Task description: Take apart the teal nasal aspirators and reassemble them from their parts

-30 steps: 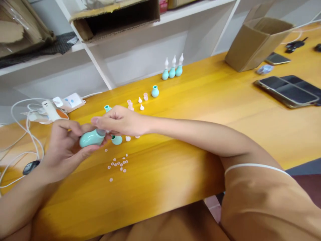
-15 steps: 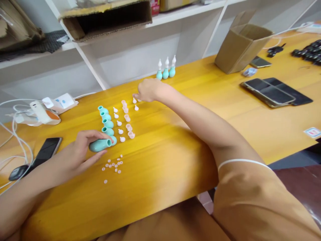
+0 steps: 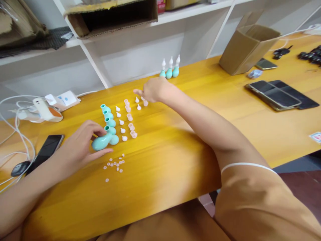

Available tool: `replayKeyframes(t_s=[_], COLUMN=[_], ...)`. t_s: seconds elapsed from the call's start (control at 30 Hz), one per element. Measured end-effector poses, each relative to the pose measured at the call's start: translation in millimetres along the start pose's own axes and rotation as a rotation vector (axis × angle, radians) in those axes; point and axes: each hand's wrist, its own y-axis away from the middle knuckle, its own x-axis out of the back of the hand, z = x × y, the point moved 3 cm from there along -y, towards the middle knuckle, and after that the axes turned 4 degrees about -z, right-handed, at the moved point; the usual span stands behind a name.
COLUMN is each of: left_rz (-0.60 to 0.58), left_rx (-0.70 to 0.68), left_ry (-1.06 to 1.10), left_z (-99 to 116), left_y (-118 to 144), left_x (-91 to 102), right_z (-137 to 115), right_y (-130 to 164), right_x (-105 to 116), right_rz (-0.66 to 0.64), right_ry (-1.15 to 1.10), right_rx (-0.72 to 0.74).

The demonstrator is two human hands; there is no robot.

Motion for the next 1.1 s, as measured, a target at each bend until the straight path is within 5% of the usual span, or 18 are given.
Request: replayKeyframes(t_s=[0.1,0.3,0.4,0.53,0.7,0.87,1.0,1.1], left_rz=[0.177,0.408,0.439,0.381,0.387,0.375,0.320,0.316], left_rx=[0.033,0.030,0.043,0.042,-0.001,0.106,0.095,0.048], left_ry=[0.013,0.027,-0.019,0.031,0.018,0.045,-0.090,-0.133], left_z=[1,5,3,-4,-9,0,12,16], left_y=[-1,1,3,1,-3,-1,-3,-5], left_x=[5.4,15.4,15.9,11.4,16.7,34.4,40.8,39.5], right_z=[-28,-103,-113,-114,-72,12,55,68], right_y=[30,67,71,77,71,41,4,-20], right_x=[8,-24,-31,-23,14,46,32,15], right_rz=[0.062,0.042,0.056,0.093,0.186,0.261,0.138,0.020], right_ry=[-0.041,-0.582,-0.719,-0.635,-0.410,-0.190,0.029,0.039], right_rx=[0.129,0.805,0.862,0.862,0.762,0.302,-0.103,-0.181])
